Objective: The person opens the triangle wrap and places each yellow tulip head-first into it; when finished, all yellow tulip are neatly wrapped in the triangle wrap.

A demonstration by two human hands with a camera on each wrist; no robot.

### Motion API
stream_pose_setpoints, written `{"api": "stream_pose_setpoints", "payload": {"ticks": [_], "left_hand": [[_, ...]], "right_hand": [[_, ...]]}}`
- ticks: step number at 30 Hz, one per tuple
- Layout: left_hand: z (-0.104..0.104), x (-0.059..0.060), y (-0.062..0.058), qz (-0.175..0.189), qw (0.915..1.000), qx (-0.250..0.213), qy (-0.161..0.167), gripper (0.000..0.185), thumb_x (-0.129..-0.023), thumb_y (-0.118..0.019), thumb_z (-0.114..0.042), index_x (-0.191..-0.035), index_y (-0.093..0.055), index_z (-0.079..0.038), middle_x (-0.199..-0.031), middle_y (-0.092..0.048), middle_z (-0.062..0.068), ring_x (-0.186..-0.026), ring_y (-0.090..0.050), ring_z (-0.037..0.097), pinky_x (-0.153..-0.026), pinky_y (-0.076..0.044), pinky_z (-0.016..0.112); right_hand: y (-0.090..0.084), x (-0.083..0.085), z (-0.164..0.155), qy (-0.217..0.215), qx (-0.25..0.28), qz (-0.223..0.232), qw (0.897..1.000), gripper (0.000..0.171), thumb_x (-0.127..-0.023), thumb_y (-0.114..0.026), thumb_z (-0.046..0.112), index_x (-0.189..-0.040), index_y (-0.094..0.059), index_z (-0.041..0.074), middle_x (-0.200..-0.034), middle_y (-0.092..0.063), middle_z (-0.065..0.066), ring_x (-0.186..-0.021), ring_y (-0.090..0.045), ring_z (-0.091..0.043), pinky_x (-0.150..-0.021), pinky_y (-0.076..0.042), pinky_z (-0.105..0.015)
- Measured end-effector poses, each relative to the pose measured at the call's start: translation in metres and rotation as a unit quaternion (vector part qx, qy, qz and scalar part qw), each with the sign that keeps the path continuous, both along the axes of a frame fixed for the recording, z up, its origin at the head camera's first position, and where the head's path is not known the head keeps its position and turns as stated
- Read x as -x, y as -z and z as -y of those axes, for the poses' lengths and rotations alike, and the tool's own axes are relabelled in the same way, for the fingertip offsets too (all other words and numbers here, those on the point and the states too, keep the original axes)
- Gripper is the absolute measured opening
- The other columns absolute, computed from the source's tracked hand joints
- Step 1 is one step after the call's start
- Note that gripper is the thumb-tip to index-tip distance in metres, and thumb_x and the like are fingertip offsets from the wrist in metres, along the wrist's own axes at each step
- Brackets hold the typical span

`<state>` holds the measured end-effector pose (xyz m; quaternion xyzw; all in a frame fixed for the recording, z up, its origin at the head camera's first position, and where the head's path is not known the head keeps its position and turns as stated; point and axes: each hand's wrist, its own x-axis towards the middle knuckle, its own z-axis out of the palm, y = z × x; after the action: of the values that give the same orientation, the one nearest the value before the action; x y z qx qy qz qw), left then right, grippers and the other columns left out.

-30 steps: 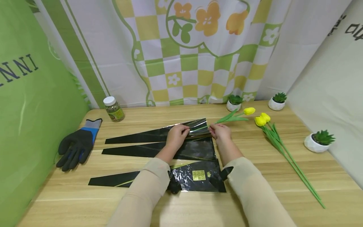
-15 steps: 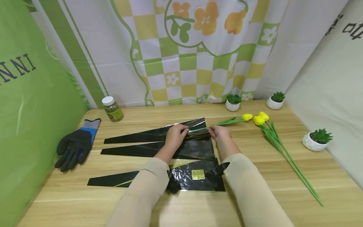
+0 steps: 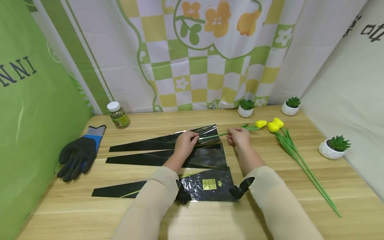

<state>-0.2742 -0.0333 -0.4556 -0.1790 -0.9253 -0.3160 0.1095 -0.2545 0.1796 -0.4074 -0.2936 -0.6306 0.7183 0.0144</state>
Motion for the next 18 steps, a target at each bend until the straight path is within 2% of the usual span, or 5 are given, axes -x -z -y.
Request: {"api": "stream_pose_setpoints", "payload": {"ticks": [4,8,11,13,18], "left_hand": [[0.000,0.000,0.000,0.002,1.0000,-0.002,-0.001,0.021,-0.096,-0.063,-0.022,-0.109,-0.075,-0.010,-0.109,-0.073,0.007,-0.106,-0.067,0.024,-0.097,-0.053,0.039],[0.000,0.000,0.001,0.005,1.0000,-0.004,-0.003,0.021,-0.096,-0.063,-0.022,-0.109,-0.075,-0.010,-0.109,-0.073,0.007,-0.106,-0.067,0.024,-0.097,-0.053,0.038],[0.000,0.000,0.001,0.008,0.9999,-0.006,-0.003,0.022,-0.096,-0.063,-0.022,-0.109,-0.075,-0.010,-0.109,-0.073,0.007,-0.106,-0.067,0.024,-0.097,-0.053,0.039],[0.000,0.000,0.001,0.013,0.9999,-0.007,-0.003,0.022,-0.097,-0.063,-0.023,-0.110,-0.075,-0.010,-0.110,-0.073,0.007,-0.107,-0.067,0.024,-0.097,-0.053,0.039],[0.000,-0.001,0.001,0.027,0.9996,-0.007,-0.004,0.023,-0.097,-0.062,-0.024,-0.111,-0.075,-0.011,-0.111,-0.072,0.006,-0.108,-0.067,0.024,-0.096,-0.054,0.039]], "right_hand": [[-0.008,0.000,-0.021,0.000,-0.123,-0.005,0.992,0.019,-0.093,-0.065,0.024,-0.106,-0.058,0.011,-0.094,-0.057,-0.002,-0.068,-0.054,-0.005,-0.061,-0.050,-0.019],[-0.010,0.001,-0.045,0.016,-0.244,-0.008,0.970,0.037,-0.094,-0.061,0.035,-0.119,-0.060,0.008,-0.112,-0.057,-0.006,-0.096,-0.054,-0.017,-0.084,-0.047,-0.028],[-0.007,0.001,-0.060,0.024,-0.287,-0.007,0.958,0.045,-0.096,-0.057,0.039,-0.127,-0.058,0.006,-0.128,-0.055,-0.013,-0.115,-0.051,-0.028,-0.098,-0.043,-0.038],[-0.003,0.001,-0.068,0.024,-0.305,0.003,0.952,0.049,-0.097,-0.054,0.043,-0.130,-0.057,0.006,-0.134,-0.053,-0.015,-0.120,-0.050,-0.032,-0.103,-0.042,-0.043],[0.007,0.000,-0.078,0.015,-0.314,0.023,0.949,0.055,-0.098,-0.049,0.046,-0.134,-0.053,0.005,-0.139,-0.051,-0.019,-0.125,-0.048,-0.037,-0.106,-0.041,-0.048]]}}
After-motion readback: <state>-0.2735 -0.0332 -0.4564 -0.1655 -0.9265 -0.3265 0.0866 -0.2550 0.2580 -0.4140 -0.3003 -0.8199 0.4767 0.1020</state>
